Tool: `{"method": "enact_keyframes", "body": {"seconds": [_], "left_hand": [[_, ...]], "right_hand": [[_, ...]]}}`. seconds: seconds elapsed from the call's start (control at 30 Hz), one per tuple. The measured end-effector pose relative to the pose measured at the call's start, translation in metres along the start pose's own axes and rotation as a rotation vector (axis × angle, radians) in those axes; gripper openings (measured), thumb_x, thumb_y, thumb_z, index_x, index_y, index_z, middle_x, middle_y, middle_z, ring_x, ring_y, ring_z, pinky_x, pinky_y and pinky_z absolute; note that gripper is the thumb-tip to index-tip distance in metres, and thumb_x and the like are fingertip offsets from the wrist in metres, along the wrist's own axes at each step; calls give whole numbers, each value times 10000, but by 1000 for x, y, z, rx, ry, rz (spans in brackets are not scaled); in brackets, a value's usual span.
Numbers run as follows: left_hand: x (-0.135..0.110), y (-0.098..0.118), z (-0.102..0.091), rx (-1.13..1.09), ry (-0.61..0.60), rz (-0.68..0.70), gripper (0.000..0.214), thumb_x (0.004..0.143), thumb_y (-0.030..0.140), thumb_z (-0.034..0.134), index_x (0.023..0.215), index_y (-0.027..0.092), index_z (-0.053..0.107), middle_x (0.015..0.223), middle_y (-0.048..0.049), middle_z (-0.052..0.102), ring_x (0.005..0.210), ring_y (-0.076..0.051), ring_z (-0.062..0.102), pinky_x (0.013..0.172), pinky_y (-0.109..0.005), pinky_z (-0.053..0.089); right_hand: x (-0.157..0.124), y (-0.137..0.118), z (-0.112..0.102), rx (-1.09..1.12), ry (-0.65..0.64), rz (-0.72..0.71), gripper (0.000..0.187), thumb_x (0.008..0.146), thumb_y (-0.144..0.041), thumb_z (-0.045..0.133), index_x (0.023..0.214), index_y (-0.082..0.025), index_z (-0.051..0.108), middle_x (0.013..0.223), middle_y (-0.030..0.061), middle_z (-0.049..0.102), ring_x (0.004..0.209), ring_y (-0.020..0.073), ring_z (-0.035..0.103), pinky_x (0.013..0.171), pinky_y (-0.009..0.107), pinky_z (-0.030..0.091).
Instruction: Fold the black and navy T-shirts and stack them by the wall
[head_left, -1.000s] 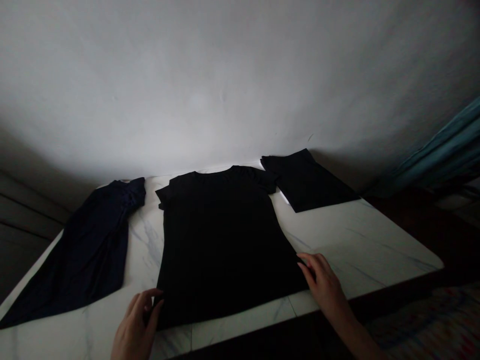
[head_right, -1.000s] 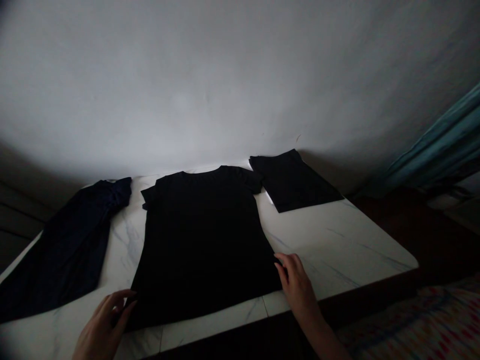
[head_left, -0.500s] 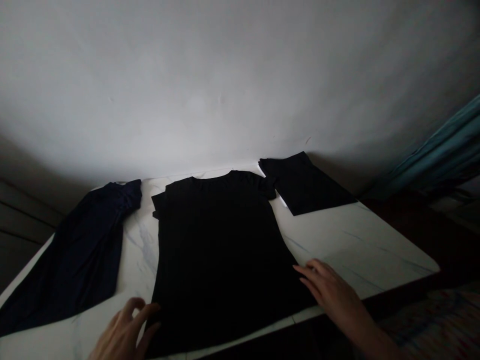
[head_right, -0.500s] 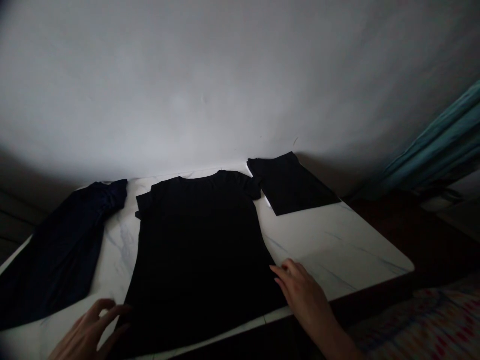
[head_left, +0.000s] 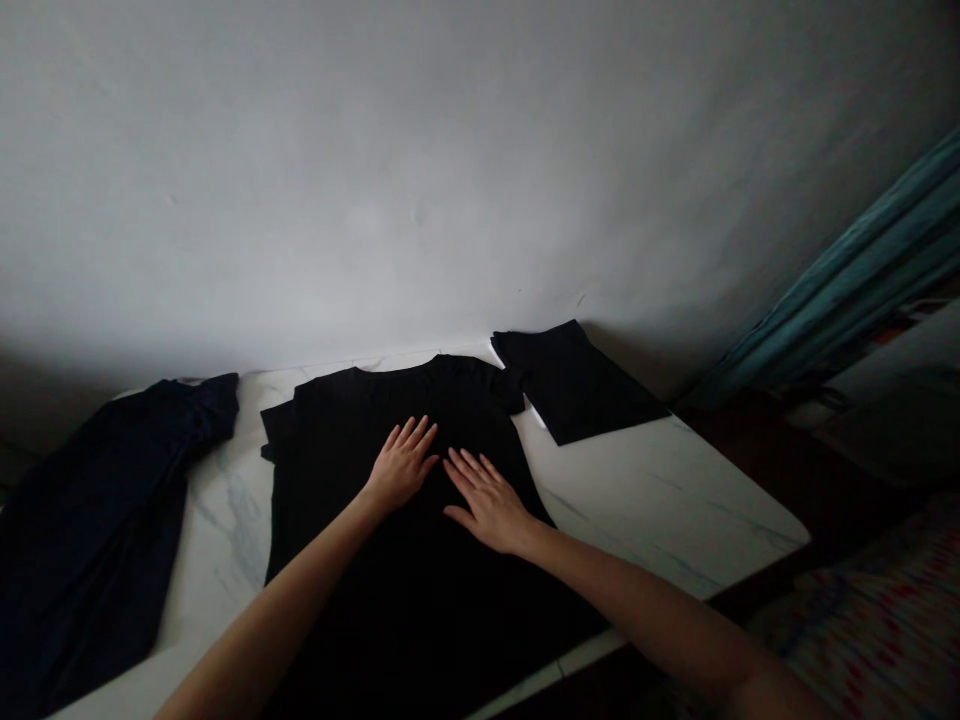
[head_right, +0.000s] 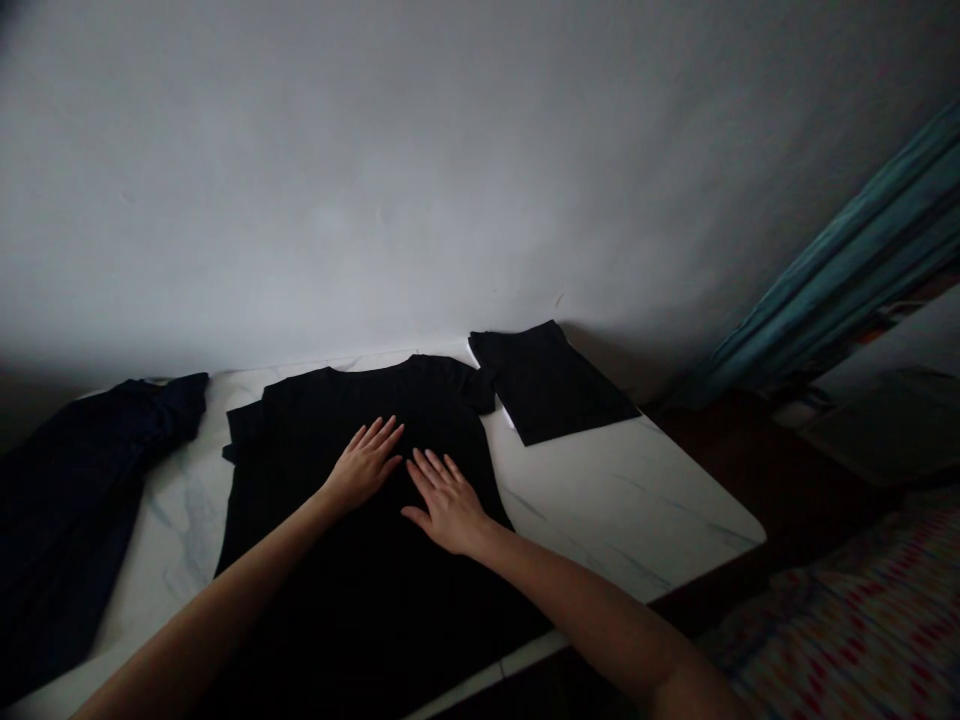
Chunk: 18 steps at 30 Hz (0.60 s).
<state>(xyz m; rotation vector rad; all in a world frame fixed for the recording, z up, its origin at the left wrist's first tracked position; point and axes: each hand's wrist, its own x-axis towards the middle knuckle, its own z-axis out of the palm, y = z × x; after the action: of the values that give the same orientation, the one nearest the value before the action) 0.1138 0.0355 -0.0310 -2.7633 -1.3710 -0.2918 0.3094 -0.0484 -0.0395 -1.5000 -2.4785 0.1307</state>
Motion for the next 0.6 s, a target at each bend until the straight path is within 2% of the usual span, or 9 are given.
{"method": "enact_keyframes", "body": {"seconds": [0.07,0.13,0.23,0.27,0.33,0.43,0.5,0.53,0.6], "left_hand": [[-4,-8,6,13,14,-34,527,993,383,390,1493,218,372,1569,-76,329,1452,-288,280,1159,-508,294],[-8,-11,10,19,28,-43,533,996,401,374,1501,233,355,1573,-63,321,1454,-281,277,1157,-513,295],[-10,-12,13,16,43,-38,543,995,414,364,1508,236,342,1575,-55,319,1456,-276,272,1160,-509,288],[-10,-11,13,10,49,-33,544,993,414,365,1509,240,340,1573,-54,324,1455,-276,275,1160,-511,288],[-10,-11,12,-7,64,-25,540,991,405,369,1508,249,343,1568,-59,333,1452,-277,286,1156,-517,291],[-10,-10,10,-26,70,-22,530,987,384,383,1498,245,366,1563,-73,338,1446,-284,299,1153,-519,295],[-10,-9,8,-38,64,-26,527,983,374,397,1492,237,379,1561,-79,343,1443,-289,306,1152,-518,298],[-11,-9,7,-44,62,-28,527,981,370,403,1490,235,383,1559,-80,348,1442,-291,308,1152,-519,299],[-11,-7,6,-52,63,-34,526,980,364,406,1490,235,383,1557,-78,354,1443,-294,303,1155,-525,294]], "right_hand": [[-13,20,-3,-52,11,152,701,978,-545,377,1540,-145,254,1592,121,251,1474,272,217,1188,494,239],[-27,39,-8,-137,48,359,754,968,-589,346,1525,-84,283,1581,174,254,1476,329,183,1185,551,189],[-37,47,-15,-255,137,551,799,959,-600,353,1471,13,357,1568,258,223,1473,413,87,1166,636,86],[-35,44,-17,-260,156,547,785,961,-585,362,1468,15,360,1574,261,202,1473,421,68,1160,645,86],[-26,28,-17,-200,144,432,738,973,-540,376,1496,-22,320,1592,235,164,1479,394,74,1166,619,148],[-4,4,-13,-28,9,102,700,981,-493,402,1542,-112,231,1606,177,177,1485,310,146,1172,521,257],[8,-2,-10,42,-69,-65,678,982,-486,419,1552,-183,211,1602,132,220,1480,263,194,1183,492,253],[10,1,-9,52,-82,-90,661,983,-485,423,1550,-212,218,1600,111,238,1477,250,206,1190,493,239],[10,15,-8,38,-63,-33,622,991,-474,414,1542,-239,243,1598,85,250,1477,242,206,1193,504,228]]}}
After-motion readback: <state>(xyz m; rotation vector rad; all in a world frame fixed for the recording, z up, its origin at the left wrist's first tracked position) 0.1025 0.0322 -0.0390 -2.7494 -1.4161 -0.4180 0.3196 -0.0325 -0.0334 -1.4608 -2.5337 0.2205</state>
